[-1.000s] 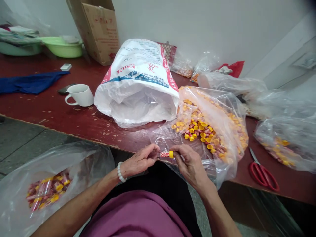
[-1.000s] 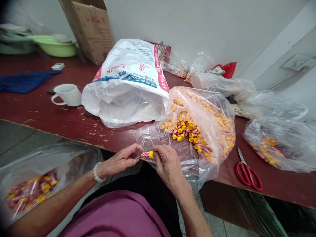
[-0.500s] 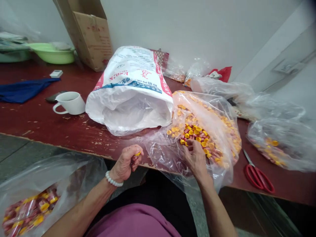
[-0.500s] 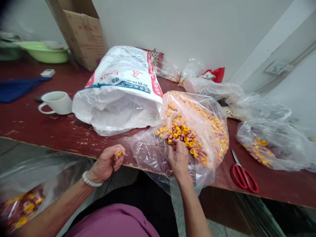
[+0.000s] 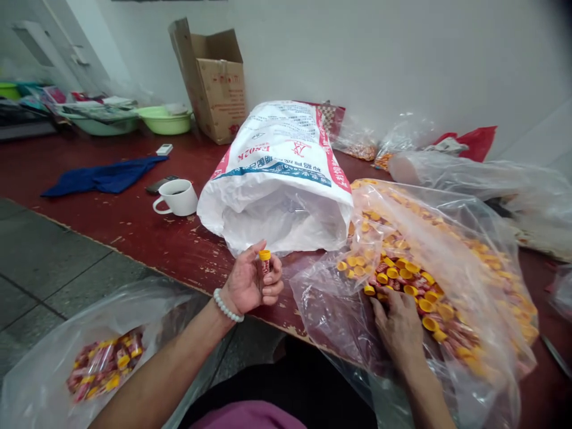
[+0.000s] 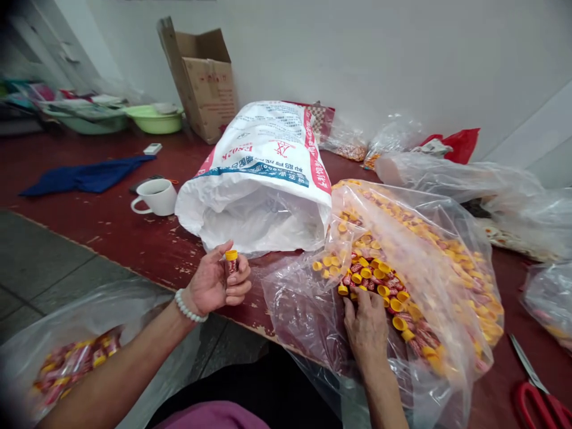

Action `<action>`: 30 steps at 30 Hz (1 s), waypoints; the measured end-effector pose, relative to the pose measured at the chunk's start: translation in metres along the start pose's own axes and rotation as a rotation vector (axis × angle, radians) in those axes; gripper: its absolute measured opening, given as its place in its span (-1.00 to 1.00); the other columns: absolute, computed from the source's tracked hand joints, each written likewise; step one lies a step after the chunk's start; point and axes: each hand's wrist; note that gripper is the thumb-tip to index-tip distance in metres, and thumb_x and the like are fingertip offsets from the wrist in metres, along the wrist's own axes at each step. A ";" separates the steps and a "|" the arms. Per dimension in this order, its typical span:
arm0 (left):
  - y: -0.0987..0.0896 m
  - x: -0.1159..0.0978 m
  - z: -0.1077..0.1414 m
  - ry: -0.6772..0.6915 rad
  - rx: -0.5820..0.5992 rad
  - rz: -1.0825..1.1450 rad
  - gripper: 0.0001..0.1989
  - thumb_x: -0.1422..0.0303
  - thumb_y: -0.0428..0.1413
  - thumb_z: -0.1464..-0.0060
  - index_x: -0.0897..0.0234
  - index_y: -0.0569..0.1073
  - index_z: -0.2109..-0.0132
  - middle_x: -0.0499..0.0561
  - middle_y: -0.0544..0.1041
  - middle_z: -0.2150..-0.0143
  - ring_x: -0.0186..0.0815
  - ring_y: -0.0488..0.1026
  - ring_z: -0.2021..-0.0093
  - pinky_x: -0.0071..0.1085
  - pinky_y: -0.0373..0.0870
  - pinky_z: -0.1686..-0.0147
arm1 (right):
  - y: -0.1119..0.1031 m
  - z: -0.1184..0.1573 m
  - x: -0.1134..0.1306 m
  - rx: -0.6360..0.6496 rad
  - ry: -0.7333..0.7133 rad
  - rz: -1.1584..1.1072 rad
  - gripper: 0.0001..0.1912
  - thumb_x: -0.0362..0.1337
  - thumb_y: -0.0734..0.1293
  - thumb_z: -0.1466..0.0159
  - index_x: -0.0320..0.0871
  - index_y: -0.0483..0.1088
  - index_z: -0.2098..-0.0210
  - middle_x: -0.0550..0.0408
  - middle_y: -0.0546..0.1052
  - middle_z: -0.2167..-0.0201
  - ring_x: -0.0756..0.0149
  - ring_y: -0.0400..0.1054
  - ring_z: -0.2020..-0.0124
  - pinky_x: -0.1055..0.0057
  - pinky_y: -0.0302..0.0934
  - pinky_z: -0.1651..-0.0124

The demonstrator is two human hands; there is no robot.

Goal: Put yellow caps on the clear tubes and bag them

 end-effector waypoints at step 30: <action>-0.034 -0.111 -0.194 0.518 -0.608 -1.934 -0.78 0.58 0.11 0.11 0.26 0.55 0.30 0.11 0.48 0.08 -0.06 0.32 0.02 -0.22 0.21 0.04 | -0.032 0.002 0.014 0.176 0.510 -0.306 -0.57 0.06 0.21 -0.10 -0.14 0.39 0.26 -0.01 0.52 0.41 0.19 0.36 0.49 0.29 0.25 0.41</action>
Point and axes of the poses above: each hand's wrist, its own z-axis away from the middle knuckle, its own y-axis out of the palm, x = y × z
